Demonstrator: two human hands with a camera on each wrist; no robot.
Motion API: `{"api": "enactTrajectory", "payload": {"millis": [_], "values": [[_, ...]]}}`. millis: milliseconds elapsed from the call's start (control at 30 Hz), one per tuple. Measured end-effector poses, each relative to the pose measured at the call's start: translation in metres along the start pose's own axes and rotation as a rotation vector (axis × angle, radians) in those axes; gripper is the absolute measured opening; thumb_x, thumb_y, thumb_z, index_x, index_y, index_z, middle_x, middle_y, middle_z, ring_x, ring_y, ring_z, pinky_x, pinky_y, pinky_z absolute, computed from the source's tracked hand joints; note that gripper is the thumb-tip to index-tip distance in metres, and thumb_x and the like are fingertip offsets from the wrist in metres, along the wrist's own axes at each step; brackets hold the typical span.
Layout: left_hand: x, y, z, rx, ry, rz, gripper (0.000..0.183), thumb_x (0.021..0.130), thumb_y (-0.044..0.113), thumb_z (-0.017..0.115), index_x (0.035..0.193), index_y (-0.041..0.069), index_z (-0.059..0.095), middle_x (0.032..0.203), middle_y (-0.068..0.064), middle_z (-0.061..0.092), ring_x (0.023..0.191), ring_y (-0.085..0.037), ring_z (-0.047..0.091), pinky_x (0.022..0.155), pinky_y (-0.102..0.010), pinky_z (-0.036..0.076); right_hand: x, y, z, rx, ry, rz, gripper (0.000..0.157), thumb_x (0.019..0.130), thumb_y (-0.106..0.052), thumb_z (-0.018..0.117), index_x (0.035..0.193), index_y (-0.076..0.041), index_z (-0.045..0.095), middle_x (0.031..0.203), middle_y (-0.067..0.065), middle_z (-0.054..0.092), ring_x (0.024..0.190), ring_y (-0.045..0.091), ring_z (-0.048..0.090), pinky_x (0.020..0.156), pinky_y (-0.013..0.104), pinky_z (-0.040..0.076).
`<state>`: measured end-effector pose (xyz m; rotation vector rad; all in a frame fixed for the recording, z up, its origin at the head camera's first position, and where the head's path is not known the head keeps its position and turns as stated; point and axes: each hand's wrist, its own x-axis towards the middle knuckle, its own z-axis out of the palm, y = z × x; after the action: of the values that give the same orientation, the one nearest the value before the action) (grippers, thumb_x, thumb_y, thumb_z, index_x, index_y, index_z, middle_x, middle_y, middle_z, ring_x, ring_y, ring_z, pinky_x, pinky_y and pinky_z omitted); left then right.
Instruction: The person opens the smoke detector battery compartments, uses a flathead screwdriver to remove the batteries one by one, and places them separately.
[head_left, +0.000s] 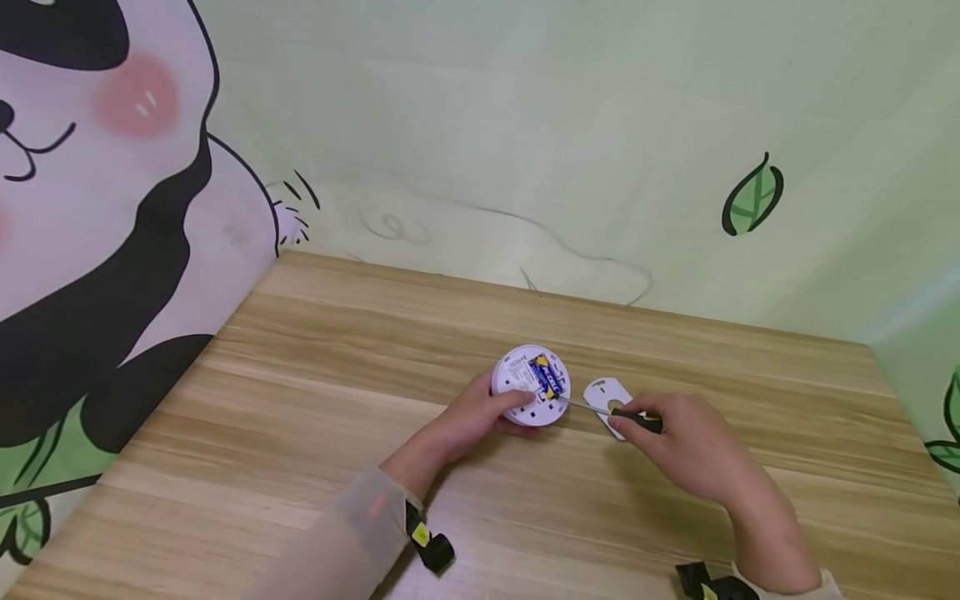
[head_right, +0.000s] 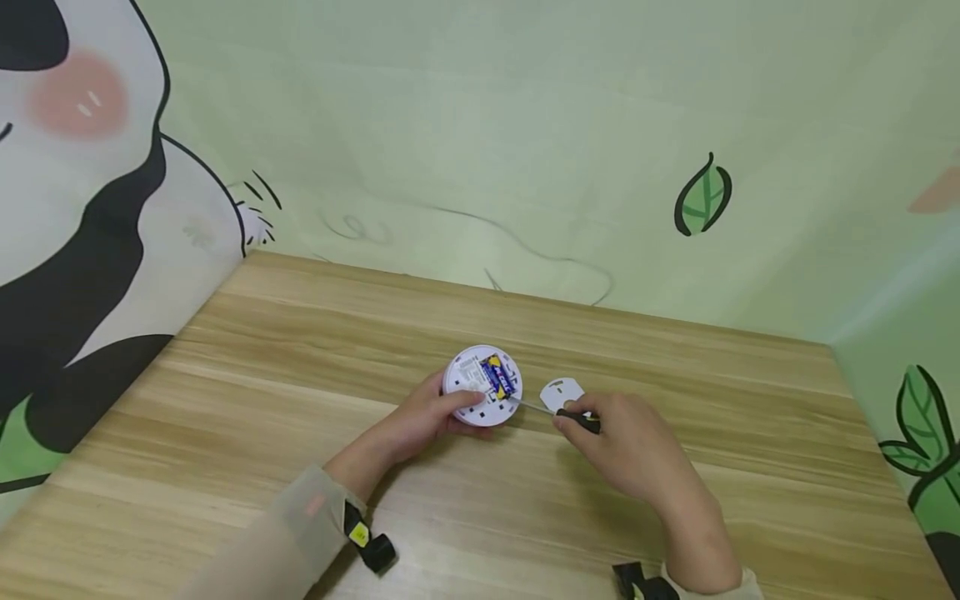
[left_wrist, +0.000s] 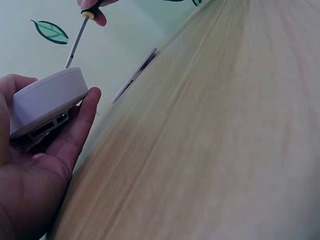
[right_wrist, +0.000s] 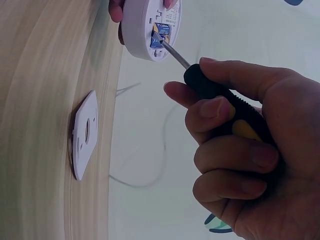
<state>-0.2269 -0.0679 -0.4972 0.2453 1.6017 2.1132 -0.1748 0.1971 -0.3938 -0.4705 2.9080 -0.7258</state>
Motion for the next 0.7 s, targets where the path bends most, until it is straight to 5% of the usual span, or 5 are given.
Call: {"api": "enactTrajectory", "payload": {"millis": [333, 700], "values": [[-0.0016, 0.0013, 0.0004, 0.038, 0.004, -0.018, 0.059, 0.101, 0.011, 0.06, 0.155, 0.005, 0.038, 0.137, -0.027, 0.062, 0.103, -0.024, 0.073, 0.094, -0.045, 0.066, -0.0015, 0.0032, -0.0057, 0.022, 0.005, 0.011, 0.026, 0.1, -0.039, 0.069, 0.104, -0.016, 0.08, 0.09, -0.004, 0.073, 0.073, 0.013, 0.053, 0.063, 0.023, 0.043], [-0.0024, 0.0025, 0.0009, 0.036, -0.005, -0.018, 0.061, 0.101, 0.009, 0.06, 0.157, 0.005, 0.036, 0.139, -0.03, 0.06, 0.105, -0.024, 0.073, 0.096, -0.045, 0.065, -0.0018, 0.0002, -0.0037, 0.039, -0.02, -0.005, 0.023, 0.1, -0.037, 0.069, 0.103, -0.017, 0.079, 0.075, -0.007, 0.062, 0.063, 0.01, 0.046, 0.054, 0.022, 0.039]]}}
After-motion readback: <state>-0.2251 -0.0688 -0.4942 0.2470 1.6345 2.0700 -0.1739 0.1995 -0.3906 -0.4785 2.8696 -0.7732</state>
